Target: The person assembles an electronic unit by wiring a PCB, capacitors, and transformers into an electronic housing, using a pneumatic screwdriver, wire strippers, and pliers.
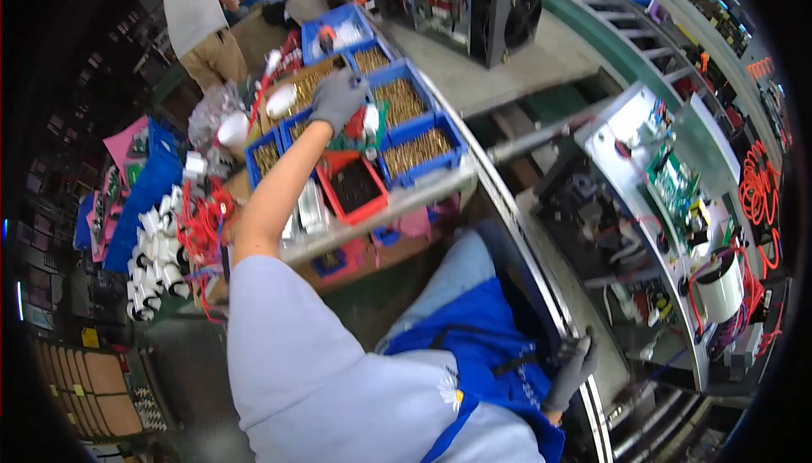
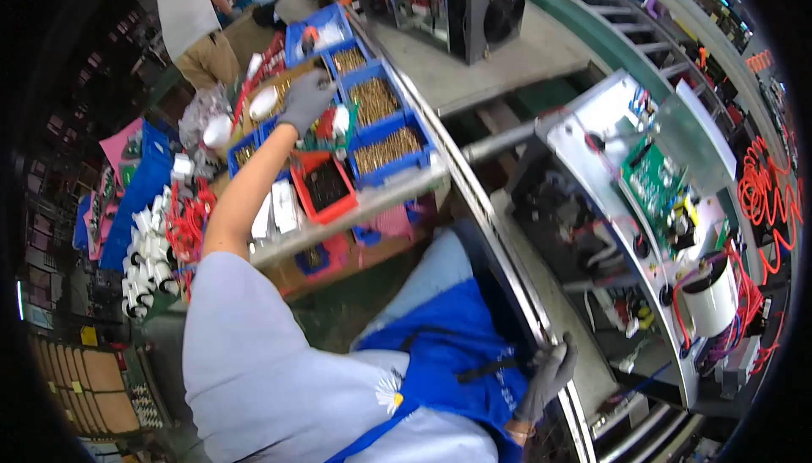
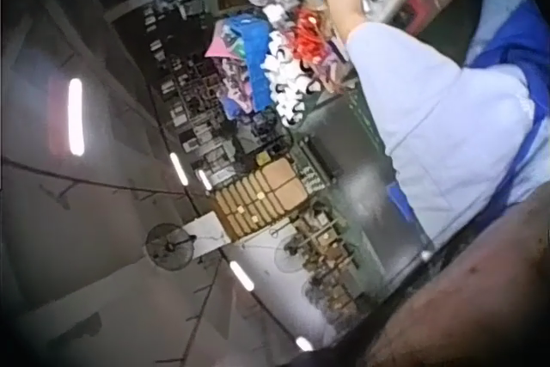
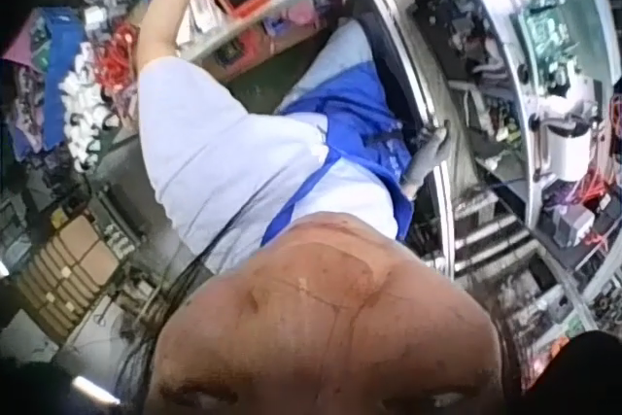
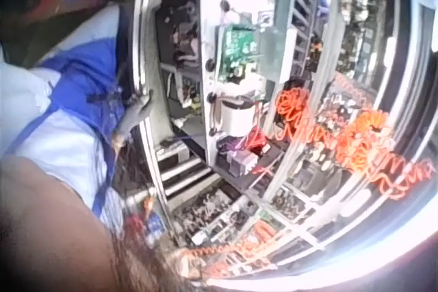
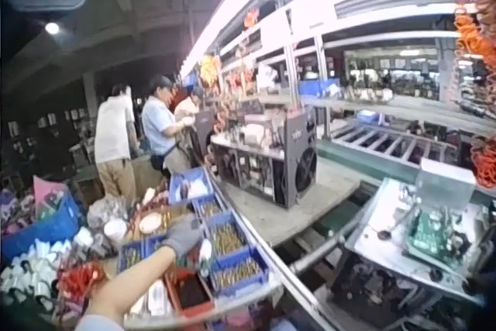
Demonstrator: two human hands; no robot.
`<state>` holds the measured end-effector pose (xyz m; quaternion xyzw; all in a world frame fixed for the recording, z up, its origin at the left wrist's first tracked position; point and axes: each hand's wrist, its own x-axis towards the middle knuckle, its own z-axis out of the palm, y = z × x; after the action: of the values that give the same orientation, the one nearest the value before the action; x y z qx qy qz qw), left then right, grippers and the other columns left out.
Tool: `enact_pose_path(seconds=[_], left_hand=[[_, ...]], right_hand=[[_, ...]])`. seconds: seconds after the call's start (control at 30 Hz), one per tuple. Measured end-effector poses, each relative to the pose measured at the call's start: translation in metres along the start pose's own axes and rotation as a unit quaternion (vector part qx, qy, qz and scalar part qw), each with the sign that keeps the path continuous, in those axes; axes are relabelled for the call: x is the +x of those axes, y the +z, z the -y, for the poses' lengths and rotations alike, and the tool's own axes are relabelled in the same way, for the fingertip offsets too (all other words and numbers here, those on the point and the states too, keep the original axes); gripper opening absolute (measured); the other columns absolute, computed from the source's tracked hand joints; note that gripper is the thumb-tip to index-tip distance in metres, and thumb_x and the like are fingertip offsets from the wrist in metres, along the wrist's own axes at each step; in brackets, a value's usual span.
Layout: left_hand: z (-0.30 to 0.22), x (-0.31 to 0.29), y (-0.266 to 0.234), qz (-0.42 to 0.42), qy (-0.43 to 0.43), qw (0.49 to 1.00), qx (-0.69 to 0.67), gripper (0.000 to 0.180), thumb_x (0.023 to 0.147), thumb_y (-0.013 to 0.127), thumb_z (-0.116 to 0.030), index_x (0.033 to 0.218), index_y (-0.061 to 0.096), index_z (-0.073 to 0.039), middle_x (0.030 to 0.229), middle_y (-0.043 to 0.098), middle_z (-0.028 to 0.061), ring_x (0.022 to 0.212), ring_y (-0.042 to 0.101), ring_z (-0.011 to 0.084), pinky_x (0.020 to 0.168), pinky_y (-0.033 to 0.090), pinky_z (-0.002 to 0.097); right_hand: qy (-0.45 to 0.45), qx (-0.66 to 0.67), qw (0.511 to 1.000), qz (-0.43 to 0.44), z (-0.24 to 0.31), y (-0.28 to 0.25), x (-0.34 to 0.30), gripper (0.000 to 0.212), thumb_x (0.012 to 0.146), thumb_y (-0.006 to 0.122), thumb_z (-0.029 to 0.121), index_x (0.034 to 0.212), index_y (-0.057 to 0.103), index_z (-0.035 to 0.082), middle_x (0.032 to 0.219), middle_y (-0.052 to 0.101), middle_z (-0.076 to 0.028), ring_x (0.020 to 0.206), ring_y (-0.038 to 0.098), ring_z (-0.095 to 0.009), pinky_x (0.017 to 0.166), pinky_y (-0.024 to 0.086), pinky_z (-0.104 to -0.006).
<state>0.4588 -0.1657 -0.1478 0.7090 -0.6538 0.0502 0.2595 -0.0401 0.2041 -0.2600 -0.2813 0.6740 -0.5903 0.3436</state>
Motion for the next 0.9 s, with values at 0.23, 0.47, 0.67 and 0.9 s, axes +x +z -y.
enact_pose_path(seconds=[0.23,0.47,0.67,0.9], left_hand=[[0.139,0.065,0.035,0.171,-0.232,0.949,0.126,0.072,0.072,0.069,-0.057,0.117,0.063,-0.002,0.117,0.063,0.0242,0.108,0.062,0.0366,0.091,0.049,0.0429],[0.184,0.083,0.063,0.254,-0.231,0.937,0.062,0.097,0.065,0.073,-0.067,0.132,0.053,-0.001,0.129,0.058,0.0175,0.119,0.057,0.0286,0.1,0.044,0.0362],[0.152,0.1,0.059,0.358,-0.228,0.905,-0.018,0.044,0.077,0.074,-0.04,0.103,0.066,-0.005,0.095,0.066,0.0085,0.074,0.061,0.0166,0.06,0.049,0.0336],[0.171,0.093,0.057,0.281,-0.198,0.939,0.012,0.026,0.072,0.075,-0.025,0.081,0.068,-0.002,0.08,0.067,0.0097,0.061,0.061,0.0184,0.05,0.049,0.0342]], right_hand=[[-0.13,-0.099,0.981,-0.106,-0.068,0.011,0.051,0.034,0.099,0.05,0.022,0.119,0.06,-0.003,0.093,0.065,-0.007,0.068,0.049,-0.008,0.06,0.043,-0.0237],[-0.194,-0.254,0.941,-0.107,-0.047,0.027,0.048,0.031,0.096,0.052,0.021,0.114,0.062,-0.003,0.1,0.069,-0.015,0.086,0.064,-0.021,0.079,0.05,-0.0329],[-0.171,-0.231,0.949,-0.132,-0.051,0.028,0.052,0.031,0.096,0.052,0.022,0.111,0.063,-0.002,0.102,0.069,-0.016,0.094,0.065,-0.025,0.085,0.049,-0.0338],[-0.195,-0.264,0.937,-0.121,-0.037,0.035,0.048,0.032,0.096,0.052,0.022,0.114,0.064,-0.002,0.103,0.069,-0.016,0.095,0.064,-0.023,0.084,0.048,-0.0335]])
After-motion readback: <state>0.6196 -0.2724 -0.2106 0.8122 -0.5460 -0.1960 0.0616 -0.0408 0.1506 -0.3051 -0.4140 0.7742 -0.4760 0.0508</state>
